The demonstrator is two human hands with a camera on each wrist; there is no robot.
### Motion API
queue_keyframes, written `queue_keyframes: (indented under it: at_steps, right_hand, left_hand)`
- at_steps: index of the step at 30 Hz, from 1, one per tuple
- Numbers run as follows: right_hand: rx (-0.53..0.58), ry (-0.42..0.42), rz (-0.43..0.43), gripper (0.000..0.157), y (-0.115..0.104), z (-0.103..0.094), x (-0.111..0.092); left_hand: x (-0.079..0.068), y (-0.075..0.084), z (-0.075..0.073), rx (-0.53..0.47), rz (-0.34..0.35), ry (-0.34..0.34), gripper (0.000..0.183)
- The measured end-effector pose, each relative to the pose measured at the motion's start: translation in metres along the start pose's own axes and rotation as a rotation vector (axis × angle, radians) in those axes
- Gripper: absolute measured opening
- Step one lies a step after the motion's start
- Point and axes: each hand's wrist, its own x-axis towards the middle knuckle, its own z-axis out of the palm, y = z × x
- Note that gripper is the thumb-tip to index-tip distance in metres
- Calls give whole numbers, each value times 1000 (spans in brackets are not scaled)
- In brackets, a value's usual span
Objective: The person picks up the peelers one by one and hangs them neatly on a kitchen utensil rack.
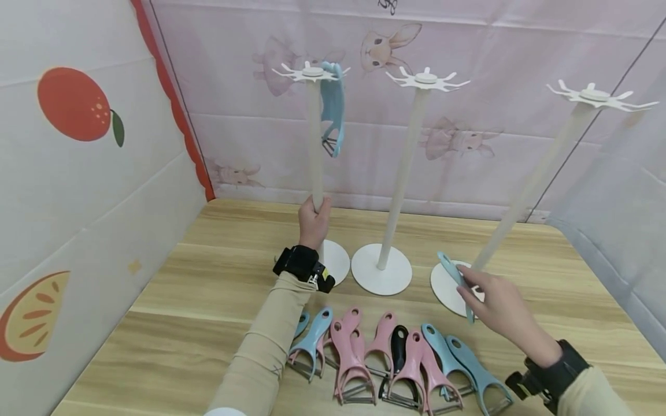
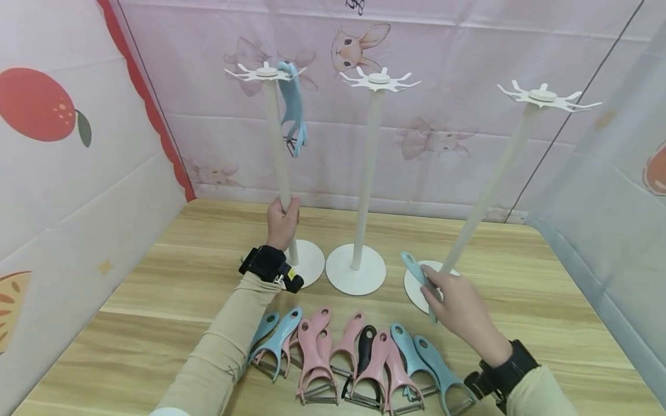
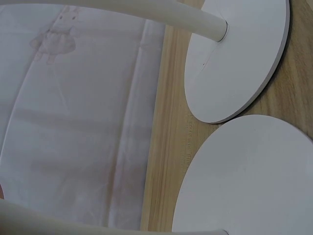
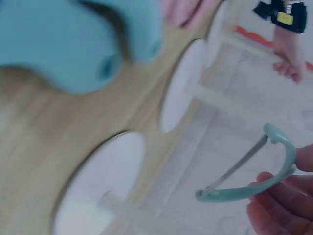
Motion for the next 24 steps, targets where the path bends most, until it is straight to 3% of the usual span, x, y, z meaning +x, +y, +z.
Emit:
queue_keyframes:
  at_steps: [6,11,16,24]
  right_hand:
    - [57,210,-147,41,-19,3,26]
    - [132,322,-198,40,-34,6,48]
    - [204,414,-224,38,-46,10,70]
    - [411,487,-193,44,-67,16,103]
  left_hand:
    - [0,-3,-1,-5,13,13,33]
    - [2,-7,0,-4,19,8,34]
    - [2,-10,0,-16,11,-1,34]
    - [1,-7,-1,5,30,6,34]
